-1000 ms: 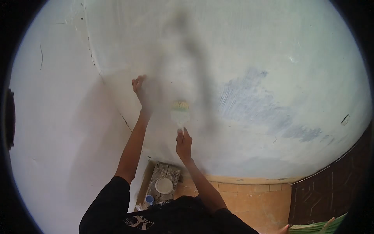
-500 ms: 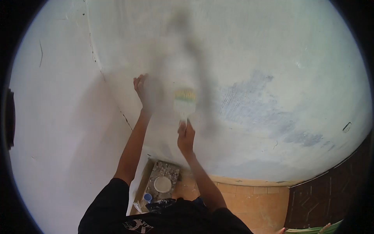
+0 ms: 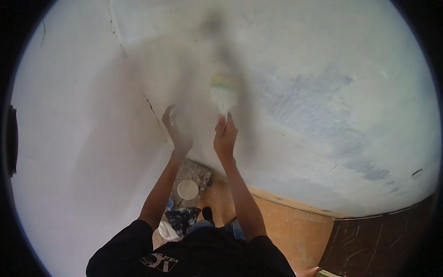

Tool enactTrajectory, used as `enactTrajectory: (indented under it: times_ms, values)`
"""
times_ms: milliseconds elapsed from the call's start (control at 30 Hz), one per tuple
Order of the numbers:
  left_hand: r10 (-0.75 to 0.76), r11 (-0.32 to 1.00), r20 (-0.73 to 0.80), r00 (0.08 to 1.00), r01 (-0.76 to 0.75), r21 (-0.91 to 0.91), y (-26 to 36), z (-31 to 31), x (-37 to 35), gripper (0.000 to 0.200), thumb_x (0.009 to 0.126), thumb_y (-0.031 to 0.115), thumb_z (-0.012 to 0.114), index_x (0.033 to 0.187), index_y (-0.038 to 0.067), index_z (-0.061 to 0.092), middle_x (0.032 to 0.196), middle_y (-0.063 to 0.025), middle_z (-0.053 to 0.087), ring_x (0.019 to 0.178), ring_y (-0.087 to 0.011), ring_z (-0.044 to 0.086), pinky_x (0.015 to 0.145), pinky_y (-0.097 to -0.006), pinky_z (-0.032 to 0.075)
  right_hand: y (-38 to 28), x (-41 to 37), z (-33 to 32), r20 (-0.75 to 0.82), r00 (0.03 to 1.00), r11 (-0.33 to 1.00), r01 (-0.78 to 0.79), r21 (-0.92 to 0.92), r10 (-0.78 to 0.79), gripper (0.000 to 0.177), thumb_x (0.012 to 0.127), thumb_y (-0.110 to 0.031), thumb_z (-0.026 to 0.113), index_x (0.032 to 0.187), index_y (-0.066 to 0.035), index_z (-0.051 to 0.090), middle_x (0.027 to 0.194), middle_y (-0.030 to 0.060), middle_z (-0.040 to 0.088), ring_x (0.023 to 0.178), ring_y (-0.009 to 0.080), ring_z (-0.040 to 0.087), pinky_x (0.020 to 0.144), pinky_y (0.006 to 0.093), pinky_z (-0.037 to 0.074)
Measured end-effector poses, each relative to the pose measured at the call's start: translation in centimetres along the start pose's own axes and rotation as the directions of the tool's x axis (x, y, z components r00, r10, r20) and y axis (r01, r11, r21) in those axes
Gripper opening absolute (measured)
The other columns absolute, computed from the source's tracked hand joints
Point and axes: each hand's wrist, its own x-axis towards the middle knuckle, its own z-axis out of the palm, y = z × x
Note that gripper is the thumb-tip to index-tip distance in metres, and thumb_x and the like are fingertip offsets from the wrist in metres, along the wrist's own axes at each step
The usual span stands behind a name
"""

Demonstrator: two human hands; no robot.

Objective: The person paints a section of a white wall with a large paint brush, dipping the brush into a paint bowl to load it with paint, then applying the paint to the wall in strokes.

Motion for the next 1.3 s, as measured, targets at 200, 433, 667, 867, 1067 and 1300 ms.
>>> enactTrajectory:
  times_ms: [200,433,667,867,1067,1300]
  values:
    - [-0.332,0.934,0.140,0.933,0.304,0.190,2.1,-6.3,-11.0,0.031,0.088,0.005,0.062,0.118,-0.001,0.057,0.128,-0.0207,0.050,0.122,-0.0381,0.046,0.102,-0.0486,0.038,4.3,-5.9,-2.2,0.162,0.956,0.954,-0.268,0.137,0.246,0.037,0.107,-0.034,0.039,0.085,-0.005,0.046,0.063,-0.0044,0.032,0.055,0.0061,0.030,0.049,0.0261,0.028]
    - [-0.532,0.710,0.008,0.847,0.441,0.548,0.0,-17.3,-29.1,0.022,0.090,0.006,0.064,0.111,-0.001,0.059,0.108,-0.0168,0.062,0.103,-0.0343,0.060,0.090,-0.0417,0.048,9.6,-15.9,-6.7,0.515,0.777,0.921,-0.216,-0.323,0.363,0.039,0.103,-0.034,0.049,0.107,0.004,0.059,0.059,0.0069,0.047,0.053,0.0109,0.040,0.050,0.0301,0.034]
    - [-0.820,0.413,-0.124,0.559,0.727,0.549,-5.7,-23.7,-41.3,0.026,0.090,0.012,0.066,0.113,0.002,0.060,0.104,-0.0135,0.066,0.096,-0.0267,0.067,0.081,-0.0372,0.052,20.7,-22.0,-3.0,0.759,0.547,0.814,0.222,-0.537,0.352,0.045,0.098,-0.039,0.053,0.107,0.004,0.063,0.077,0.0250,0.065,0.074,0.0403,0.066,0.069,0.0496,0.052]
    - [-0.866,0.363,-0.070,0.496,0.717,0.595,-15.0,-25.2,-50.7,0.028,0.090,0.016,0.066,0.115,0.004,0.060,0.104,-0.0129,0.065,0.097,-0.0254,0.066,0.080,-0.0372,0.052,30.7,-26.6,3.3,0.849,0.427,0.671,0.533,-0.515,0.313,0.042,0.096,-0.039,0.055,0.109,0.001,0.061,0.085,0.0240,0.068,0.082,0.0409,0.067,0.074,0.0515,0.053]
    - [-0.944,0.188,-0.150,0.295,0.852,0.488,-14.9,-23.1,-47.4,0.032,0.090,0.018,0.066,0.119,0.005,0.060,0.104,-0.0129,0.064,0.097,-0.0263,0.065,0.082,-0.0391,0.051,35.3,-29.6,6.7,0.867,0.273,0.692,0.523,-0.498,0.417,0.049,0.093,-0.036,0.059,0.128,-0.003,0.052,0.091,0.0215,0.068,0.088,0.0384,0.067,0.074,0.0510,0.054]
    - [-0.943,0.228,-0.061,0.326,0.772,0.593,-15.0,-23.4,-46.2,0.033,0.091,0.019,0.067,0.119,0.003,0.060,0.106,-0.0125,0.064,0.093,-0.0258,0.065,0.082,-0.0369,0.051,36.0,-31.0,8.4,0.809,0.205,0.656,0.494,-0.571,0.551,0.058,0.088,-0.035,0.065,0.136,-0.006,0.048,0.095,0.0201,0.069,0.091,0.0357,0.068,0.078,0.0483,0.055]
